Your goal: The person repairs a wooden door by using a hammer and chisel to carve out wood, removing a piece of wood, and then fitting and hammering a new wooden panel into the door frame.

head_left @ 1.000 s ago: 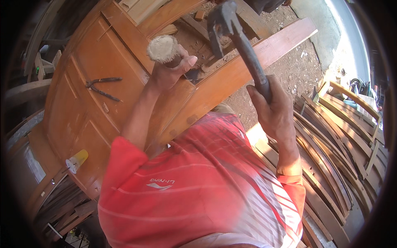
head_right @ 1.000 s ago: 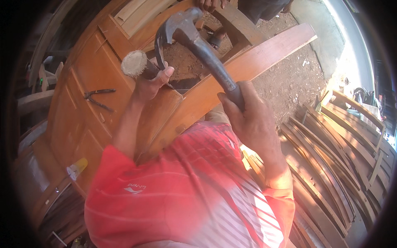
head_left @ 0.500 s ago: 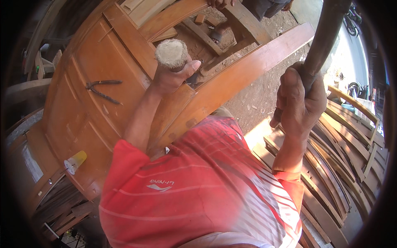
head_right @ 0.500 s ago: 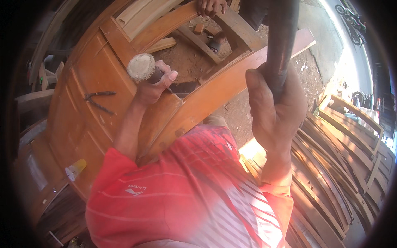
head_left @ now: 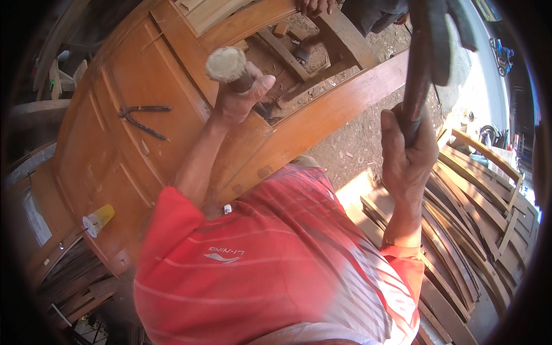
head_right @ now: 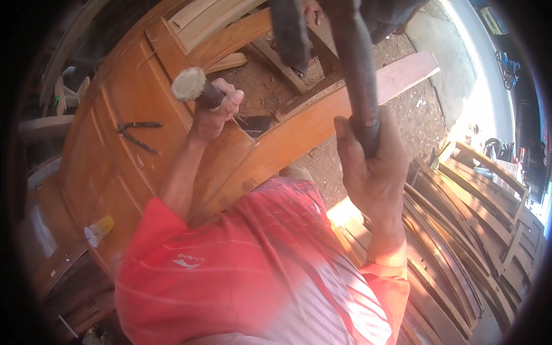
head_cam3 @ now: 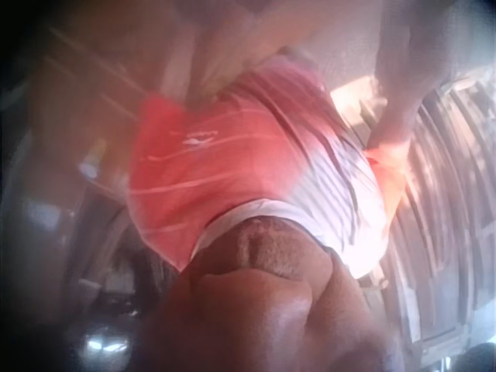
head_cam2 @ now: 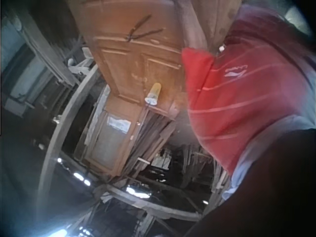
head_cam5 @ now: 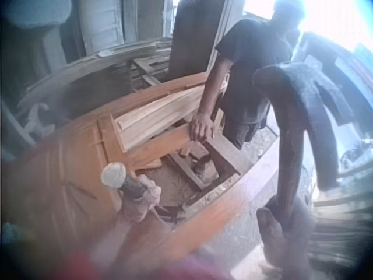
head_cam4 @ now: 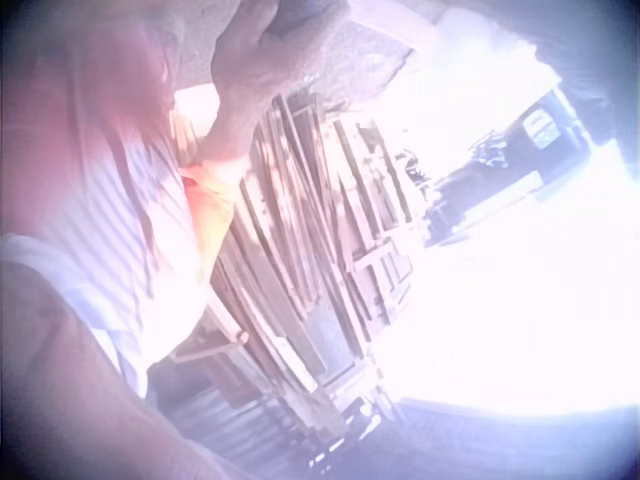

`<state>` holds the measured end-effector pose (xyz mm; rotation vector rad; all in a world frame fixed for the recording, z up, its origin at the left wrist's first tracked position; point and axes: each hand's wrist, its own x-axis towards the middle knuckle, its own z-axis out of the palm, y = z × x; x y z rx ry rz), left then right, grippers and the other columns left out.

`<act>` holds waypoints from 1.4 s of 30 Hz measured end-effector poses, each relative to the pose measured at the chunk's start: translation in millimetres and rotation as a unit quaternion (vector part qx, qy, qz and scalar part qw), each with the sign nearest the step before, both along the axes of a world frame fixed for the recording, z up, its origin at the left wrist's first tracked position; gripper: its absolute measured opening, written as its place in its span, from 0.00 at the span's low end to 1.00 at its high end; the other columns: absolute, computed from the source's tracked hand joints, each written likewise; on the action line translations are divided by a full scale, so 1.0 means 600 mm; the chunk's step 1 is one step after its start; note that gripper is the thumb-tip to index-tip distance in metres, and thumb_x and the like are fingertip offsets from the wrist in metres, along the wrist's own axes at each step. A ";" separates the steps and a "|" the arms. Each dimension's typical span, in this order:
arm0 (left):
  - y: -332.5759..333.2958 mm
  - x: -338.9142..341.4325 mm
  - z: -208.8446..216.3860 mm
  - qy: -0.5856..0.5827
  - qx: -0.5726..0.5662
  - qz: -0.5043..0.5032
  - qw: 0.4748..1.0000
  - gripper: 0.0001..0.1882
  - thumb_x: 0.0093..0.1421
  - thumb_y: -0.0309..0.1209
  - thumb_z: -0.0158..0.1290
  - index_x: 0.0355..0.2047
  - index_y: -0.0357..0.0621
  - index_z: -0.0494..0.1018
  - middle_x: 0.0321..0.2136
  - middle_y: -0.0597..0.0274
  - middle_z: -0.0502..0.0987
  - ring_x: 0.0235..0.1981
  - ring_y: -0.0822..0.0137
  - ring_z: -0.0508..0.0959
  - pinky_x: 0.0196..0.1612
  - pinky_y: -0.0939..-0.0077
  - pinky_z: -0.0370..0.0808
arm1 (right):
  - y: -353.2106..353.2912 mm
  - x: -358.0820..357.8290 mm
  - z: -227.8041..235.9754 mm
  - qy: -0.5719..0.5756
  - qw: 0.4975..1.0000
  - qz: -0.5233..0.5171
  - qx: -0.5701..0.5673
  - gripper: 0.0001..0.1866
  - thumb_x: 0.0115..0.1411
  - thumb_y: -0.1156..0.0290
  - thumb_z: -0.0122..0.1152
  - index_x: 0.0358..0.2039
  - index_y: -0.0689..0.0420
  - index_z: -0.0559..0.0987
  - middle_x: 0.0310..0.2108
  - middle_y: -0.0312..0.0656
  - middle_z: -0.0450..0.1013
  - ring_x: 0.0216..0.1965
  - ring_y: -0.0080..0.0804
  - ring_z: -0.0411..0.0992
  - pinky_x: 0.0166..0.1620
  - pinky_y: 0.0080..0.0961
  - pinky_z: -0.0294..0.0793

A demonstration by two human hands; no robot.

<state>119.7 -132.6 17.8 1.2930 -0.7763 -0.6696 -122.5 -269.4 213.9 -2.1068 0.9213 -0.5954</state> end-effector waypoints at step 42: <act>0.250 -0.049 0.121 -0.041 0.552 -0.173 0.815 0.47 0.48 0.42 0.72 0.63 0.32 0.65 0.58 0.40 0.73 0.61 0.50 0.73 0.63 0.62 0.68 | -0.059 0.022 -0.215 -0.074 0.956 -0.008 0.284 0.19 0.61 0.67 0.68 0.50 0.62 0.77 0.32 0.33 0.74 0.35 0.19 0.69 0.41 0.23 0.72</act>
